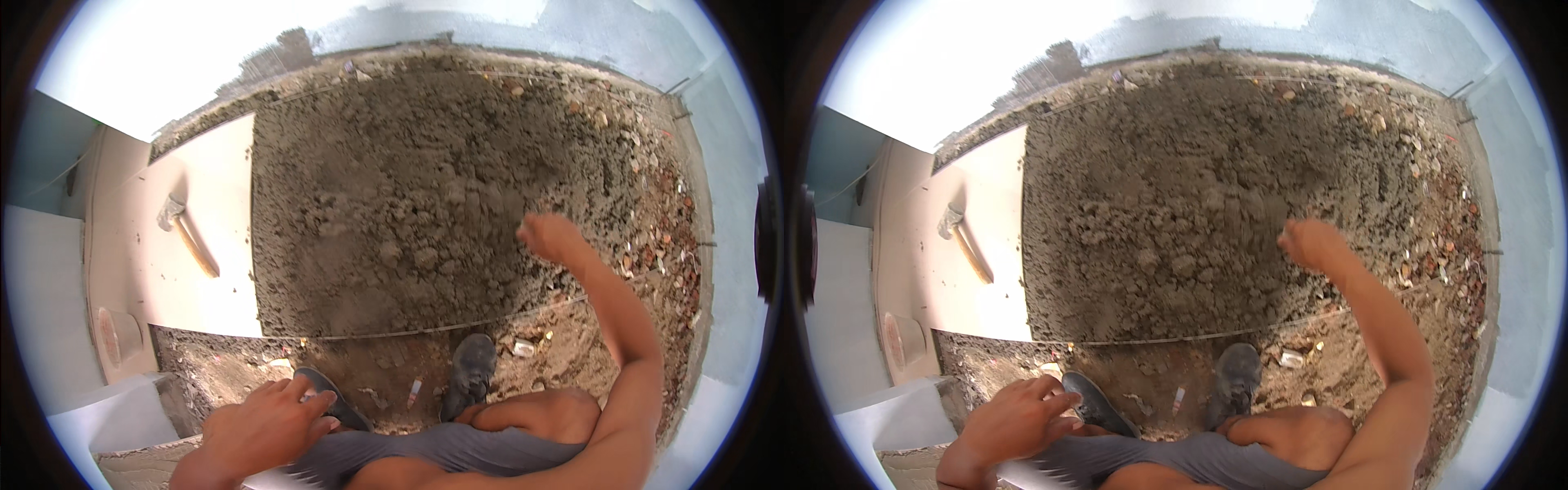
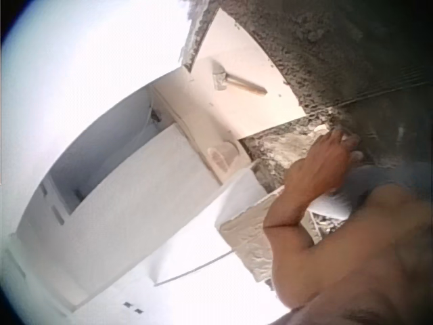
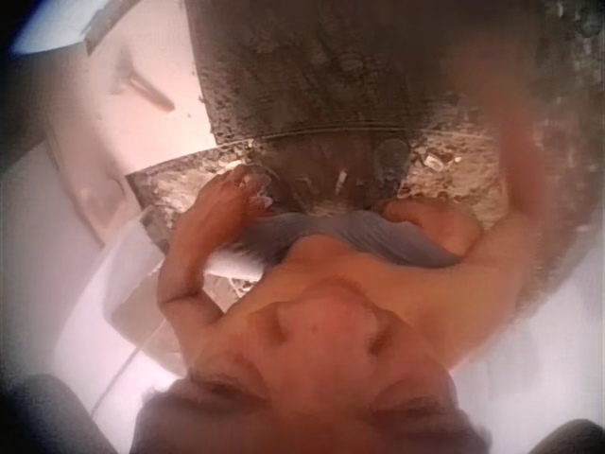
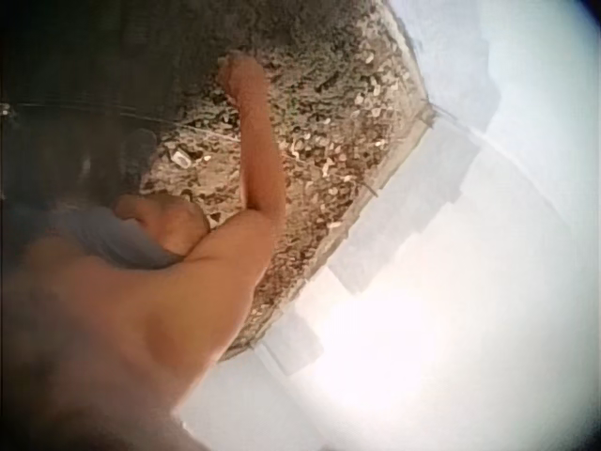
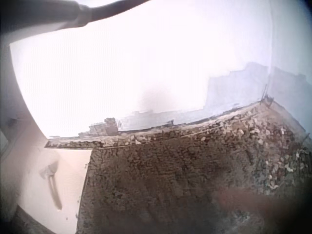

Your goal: The person spreads cement on the floor using a trowel and a hammer. They then pick up a tile, apply cement to its back, and place it on the prepared area. The person continues to spread cement and prepare the surface for additional tiles.

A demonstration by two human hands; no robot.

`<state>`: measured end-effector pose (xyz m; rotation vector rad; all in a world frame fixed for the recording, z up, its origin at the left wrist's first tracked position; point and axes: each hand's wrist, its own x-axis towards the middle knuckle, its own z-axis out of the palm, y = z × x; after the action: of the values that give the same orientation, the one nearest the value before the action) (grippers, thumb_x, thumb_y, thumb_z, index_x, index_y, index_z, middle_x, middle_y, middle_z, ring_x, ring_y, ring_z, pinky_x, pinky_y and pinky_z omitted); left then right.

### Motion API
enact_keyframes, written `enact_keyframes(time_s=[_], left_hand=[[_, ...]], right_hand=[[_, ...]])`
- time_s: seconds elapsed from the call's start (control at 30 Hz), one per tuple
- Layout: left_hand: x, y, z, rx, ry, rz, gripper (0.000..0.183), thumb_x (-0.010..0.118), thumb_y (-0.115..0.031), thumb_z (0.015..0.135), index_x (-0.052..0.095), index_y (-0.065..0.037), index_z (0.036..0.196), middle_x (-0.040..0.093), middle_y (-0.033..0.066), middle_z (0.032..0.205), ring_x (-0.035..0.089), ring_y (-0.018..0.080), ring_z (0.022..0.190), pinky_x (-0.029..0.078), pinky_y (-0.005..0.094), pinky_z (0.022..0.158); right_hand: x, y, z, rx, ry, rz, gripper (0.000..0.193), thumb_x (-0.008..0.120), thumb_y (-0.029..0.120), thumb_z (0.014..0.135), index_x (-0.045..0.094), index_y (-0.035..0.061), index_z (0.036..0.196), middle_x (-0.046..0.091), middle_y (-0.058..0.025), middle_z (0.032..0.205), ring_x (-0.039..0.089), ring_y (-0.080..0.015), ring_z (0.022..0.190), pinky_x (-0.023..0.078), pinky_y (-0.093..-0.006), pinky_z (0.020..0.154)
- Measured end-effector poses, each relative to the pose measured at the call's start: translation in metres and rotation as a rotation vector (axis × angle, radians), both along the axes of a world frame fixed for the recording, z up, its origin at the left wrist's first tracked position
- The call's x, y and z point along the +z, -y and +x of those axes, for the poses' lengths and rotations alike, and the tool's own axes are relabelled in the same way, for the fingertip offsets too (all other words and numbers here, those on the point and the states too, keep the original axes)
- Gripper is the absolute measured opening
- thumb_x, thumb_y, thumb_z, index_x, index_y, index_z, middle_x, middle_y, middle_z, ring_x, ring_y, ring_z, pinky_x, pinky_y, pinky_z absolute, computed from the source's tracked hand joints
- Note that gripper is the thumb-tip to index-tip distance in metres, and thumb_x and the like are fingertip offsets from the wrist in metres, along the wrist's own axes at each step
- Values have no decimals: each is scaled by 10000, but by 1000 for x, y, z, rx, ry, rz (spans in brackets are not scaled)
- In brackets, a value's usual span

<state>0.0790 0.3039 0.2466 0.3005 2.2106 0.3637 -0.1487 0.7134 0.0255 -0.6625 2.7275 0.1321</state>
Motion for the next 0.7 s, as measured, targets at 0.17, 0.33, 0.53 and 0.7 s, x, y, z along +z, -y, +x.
enact_keyframes(time_s=[0.17, 0.33, 0.53, 0.7], left_hand=[[0, 2, 3, 79, 64, -64, 384, 584, -387, 935, 630, -107, 1194, 608, 136, 1095, 617, 330, 1007, 492, 411, 893], [18, -11, 2, 100, 47, -80, 400, 588, -409, 931, 633, -127, 1210, 619, 139, 1102, 631, 334, 990, 504, 410, 879], [10, -6, -2, 185, 2, -94, 400, 600, -413, 917, 638, -139, 1206, 635, 116, 1067, 634, 329, 963, 519, 414, 840], [21, -7, -18, 351, 60, -47, 343, 638, -234, 898, 625, -84, 1206, 598, 163, 1128, 614, 371, 973, 504, 436, 820]], right_hand=[[77, 38, -42, -71, 135, 172, 377, 477, 378, 984, 591, 28, 1068, 679, -183, 844, 681, -349, 809, 544, -471, 741], [71, 59, -145, -303, -151, -123, 396, 444, 364, 994, 604, 17, 1098, 673, -187, 879, 678, -343, 904, 549, -450, 778], [8, 130, -132, 100, 142, 50, 375, 453, 366, 989, 627, 42, 1058, 678, -163, 937, 679, -326, 912, 554, -464, 796], [66, 103, -161, -129, 27, 13, 390, 479, 369, 985, 605, 12, 1077, 677, -166, 875, 682, -336, 869, 556, -467, 763]])
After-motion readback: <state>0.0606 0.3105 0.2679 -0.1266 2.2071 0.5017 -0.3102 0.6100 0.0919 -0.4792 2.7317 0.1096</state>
